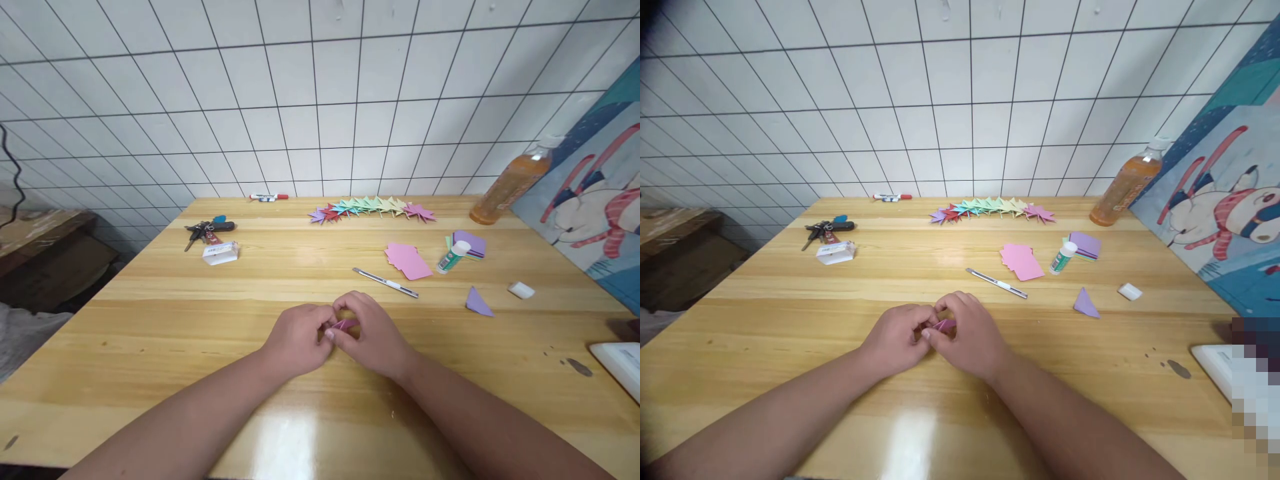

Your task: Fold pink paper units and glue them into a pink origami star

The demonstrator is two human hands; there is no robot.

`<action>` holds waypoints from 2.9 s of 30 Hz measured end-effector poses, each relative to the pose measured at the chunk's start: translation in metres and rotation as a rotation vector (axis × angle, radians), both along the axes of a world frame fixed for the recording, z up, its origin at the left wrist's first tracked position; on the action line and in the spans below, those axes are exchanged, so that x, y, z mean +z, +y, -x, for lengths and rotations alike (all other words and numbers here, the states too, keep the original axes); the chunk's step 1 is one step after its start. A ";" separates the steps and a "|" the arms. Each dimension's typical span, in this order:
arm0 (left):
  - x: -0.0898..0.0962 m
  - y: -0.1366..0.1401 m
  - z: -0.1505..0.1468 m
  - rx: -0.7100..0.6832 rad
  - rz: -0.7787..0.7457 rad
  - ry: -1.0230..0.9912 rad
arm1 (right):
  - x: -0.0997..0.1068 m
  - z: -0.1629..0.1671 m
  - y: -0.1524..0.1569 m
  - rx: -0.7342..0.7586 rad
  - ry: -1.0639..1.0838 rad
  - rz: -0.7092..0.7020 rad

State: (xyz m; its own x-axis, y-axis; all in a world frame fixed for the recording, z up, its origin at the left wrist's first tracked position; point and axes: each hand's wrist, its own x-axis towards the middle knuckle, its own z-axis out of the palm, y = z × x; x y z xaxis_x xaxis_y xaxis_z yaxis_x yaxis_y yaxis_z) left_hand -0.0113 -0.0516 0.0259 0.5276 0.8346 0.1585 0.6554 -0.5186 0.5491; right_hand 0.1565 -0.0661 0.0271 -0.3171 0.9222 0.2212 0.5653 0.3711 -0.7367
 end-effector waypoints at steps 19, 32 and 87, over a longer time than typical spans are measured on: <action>-0.004 0.011 0.002 0.105 0.170 -0.248 | -0.013 -0.008 0.012 -0.062 0.325 0.337; -0.010 0.014 0.002 0.042 0.295 -0.307 | -0.009 -0.011 0.017 -0.109 0.531 0.544; -0.003 0.014 -0.004 0.072 0.494 -0.522 | -0.001 -0.009 0.016 -0.179 0.565 0.564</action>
State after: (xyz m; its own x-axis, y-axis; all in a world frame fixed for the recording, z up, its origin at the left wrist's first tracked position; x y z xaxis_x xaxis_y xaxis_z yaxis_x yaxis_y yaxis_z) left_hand -0.0076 -0.0377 0.0233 0.4270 0.9037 -0.0304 0.2668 -0.0938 0.9592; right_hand 0.1657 -0.0501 0.0258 -0.1336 0.9688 -0.2087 0.0685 -0.2011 -0.9772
